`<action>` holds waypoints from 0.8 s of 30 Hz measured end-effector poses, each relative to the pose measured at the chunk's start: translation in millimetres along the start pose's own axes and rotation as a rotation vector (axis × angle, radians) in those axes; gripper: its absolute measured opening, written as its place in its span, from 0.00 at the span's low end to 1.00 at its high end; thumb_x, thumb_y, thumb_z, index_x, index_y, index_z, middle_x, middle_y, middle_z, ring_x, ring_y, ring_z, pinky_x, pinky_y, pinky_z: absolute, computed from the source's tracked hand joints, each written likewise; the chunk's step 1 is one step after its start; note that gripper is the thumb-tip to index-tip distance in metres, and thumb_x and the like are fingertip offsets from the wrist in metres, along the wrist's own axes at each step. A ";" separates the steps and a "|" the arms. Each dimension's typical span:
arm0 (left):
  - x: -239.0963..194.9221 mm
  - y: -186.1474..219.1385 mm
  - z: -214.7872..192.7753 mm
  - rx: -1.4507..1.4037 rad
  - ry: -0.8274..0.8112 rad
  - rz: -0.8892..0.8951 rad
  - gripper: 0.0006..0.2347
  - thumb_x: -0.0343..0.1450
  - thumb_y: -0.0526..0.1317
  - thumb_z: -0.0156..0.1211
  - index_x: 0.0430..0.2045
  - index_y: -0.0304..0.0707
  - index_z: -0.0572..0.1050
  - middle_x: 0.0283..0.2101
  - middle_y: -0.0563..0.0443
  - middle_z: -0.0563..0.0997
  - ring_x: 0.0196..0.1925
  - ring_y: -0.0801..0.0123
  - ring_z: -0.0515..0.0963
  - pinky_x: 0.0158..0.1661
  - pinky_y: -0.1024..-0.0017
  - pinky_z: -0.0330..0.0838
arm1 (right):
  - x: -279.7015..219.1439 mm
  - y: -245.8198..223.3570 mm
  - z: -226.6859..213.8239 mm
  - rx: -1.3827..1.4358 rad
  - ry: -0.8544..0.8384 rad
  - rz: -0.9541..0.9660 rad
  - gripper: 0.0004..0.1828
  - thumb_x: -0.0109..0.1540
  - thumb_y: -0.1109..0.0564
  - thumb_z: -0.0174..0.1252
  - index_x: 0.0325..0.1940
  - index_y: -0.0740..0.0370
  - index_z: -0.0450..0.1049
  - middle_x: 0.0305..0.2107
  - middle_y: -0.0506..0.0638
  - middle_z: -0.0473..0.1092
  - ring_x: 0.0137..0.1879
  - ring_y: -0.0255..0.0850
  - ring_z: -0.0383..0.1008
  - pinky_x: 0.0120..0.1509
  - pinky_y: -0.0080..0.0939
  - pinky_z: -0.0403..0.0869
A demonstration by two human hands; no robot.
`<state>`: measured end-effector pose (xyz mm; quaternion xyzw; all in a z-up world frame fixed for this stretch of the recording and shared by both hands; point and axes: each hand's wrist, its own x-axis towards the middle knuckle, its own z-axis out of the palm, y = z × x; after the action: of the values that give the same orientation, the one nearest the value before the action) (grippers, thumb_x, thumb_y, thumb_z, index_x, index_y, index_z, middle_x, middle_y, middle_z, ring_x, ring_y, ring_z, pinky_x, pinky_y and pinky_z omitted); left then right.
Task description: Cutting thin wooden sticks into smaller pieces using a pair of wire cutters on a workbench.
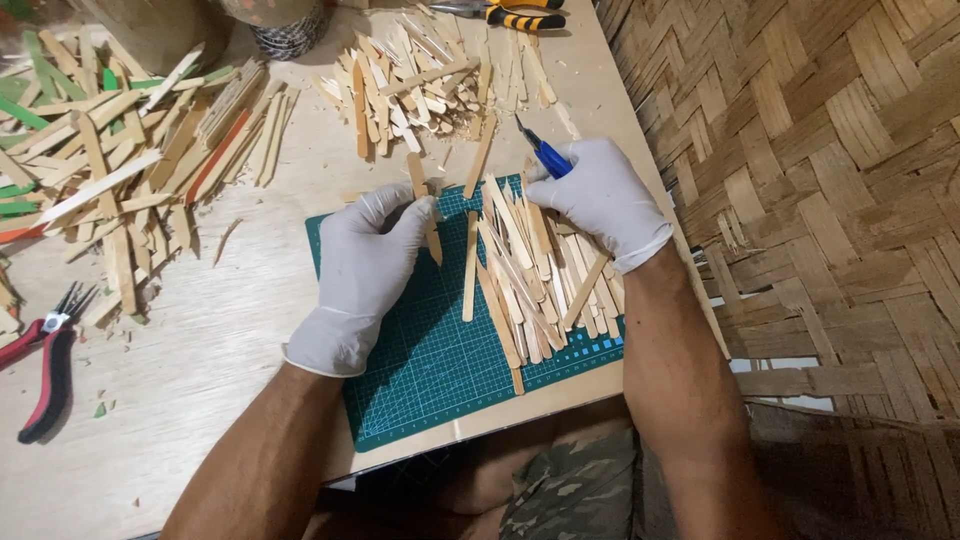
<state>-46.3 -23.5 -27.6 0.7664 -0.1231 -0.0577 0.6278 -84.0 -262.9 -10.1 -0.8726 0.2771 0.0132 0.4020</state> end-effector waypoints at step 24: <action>0.9 1.1 -0.1 0.048 0.051 0.143 0.05 0.69 0.30 0.69 0.36 0.32 0.84 0.31 0.37 0.85 0.33 0.62 0.85 0.31 0.69 0.81 | -26.5 -22.2 -14.3 -0.368 0.002 0.056 0.16 0.47 0.42 0.67 0.40 0.37 0.83 0.29 0.43 0.76 0.43 0.47 0.79 0.51 0.45 0.73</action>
<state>-45.6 -23.8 -26.4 0.7716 -0.1631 0.0098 0.6147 -98.2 -248.9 21.5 -0.9233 0.2949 0.0739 0.2348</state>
